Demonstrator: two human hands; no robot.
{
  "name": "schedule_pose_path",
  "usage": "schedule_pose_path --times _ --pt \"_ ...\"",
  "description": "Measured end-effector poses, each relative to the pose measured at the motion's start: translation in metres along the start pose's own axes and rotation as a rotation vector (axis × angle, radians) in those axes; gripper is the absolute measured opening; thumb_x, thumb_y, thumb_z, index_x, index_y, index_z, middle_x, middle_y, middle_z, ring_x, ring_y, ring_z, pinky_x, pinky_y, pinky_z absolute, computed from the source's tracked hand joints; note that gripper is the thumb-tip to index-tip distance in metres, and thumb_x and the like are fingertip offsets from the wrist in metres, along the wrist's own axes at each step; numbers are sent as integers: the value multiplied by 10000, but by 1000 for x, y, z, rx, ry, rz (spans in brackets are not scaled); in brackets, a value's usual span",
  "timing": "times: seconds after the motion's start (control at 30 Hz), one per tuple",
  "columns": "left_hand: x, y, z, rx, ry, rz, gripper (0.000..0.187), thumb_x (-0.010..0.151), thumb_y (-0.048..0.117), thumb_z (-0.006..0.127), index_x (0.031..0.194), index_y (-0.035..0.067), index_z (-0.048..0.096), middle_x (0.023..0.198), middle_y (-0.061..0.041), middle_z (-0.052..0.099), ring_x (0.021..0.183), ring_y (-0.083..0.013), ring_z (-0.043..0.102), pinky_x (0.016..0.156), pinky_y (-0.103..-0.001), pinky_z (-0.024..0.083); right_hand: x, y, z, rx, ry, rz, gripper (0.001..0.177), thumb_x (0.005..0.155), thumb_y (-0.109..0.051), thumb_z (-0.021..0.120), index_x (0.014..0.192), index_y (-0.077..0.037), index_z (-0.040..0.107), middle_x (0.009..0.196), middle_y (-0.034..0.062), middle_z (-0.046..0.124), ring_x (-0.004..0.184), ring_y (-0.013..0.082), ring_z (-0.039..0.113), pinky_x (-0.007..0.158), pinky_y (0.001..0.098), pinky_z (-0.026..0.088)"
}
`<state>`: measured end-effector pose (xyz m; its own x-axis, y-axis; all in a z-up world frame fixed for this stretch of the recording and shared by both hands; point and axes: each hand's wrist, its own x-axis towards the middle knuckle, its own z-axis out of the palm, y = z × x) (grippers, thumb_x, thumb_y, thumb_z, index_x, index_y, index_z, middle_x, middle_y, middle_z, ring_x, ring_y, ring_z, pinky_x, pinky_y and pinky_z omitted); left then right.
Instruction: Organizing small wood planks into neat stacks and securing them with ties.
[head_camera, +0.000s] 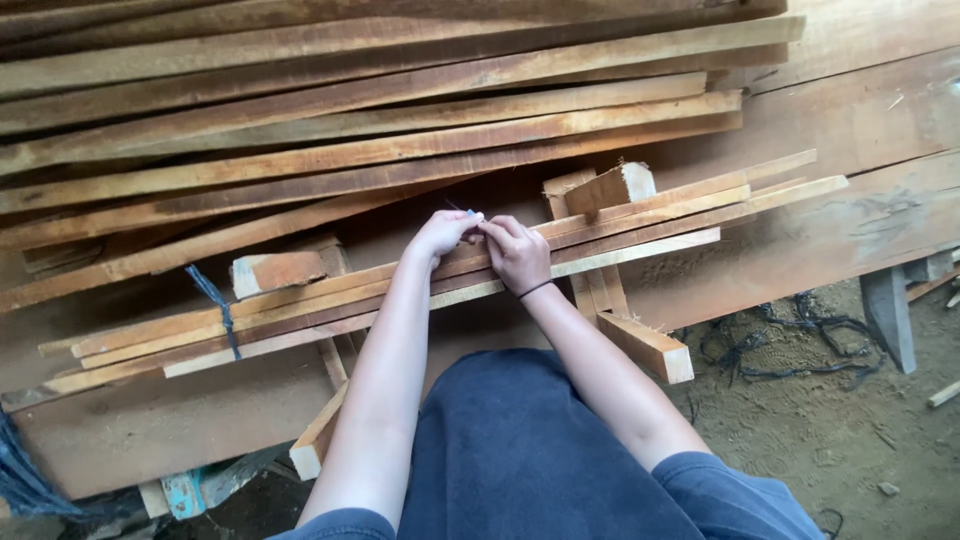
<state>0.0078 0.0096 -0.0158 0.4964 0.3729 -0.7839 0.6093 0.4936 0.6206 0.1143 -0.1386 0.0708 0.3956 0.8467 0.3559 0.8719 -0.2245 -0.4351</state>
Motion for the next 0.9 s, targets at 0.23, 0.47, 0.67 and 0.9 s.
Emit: schedule_pose_path --times 0.23,0.47,0.67,0.9 --pt "14 -6 12 -41 51 32 226 939 322 746 957 106 808 875 -44 786 723 -101 711 707 -216 519 -4 3 0 135 10 -56 109 942 -178 723 1029 -237 752 1200 -64 694 1082 198 674 840 320 547" --pt "21 12 16 610 333 107 211 860 570 678 872 402 805 898 83 778 1004 -235 738 838 -356 582 -21 10 -5 270 -94 -26 68 946 -158 709 963 -196 762 1102 -58 726 1073 203 693 879 354 525" --pt "20 14 20 560 349 148 235 875 520 685 956 342 816 970 11 787 1066 -299 723 889 -403 581 -15 11 -17 344 -122 -63 79 941 -108 696 957 -141 766 1068 10 746 983 272 720 839 413 547" --pt "9 14 18 497 368 115 278 894 523 654 963 310 819 955 3 791 1066 -291 725 879 -404 584 -21 11 -12 366 -124 -32 90 950 -127 697 989 -180 758 1088 -36 734 989 224 716 869 385 540"
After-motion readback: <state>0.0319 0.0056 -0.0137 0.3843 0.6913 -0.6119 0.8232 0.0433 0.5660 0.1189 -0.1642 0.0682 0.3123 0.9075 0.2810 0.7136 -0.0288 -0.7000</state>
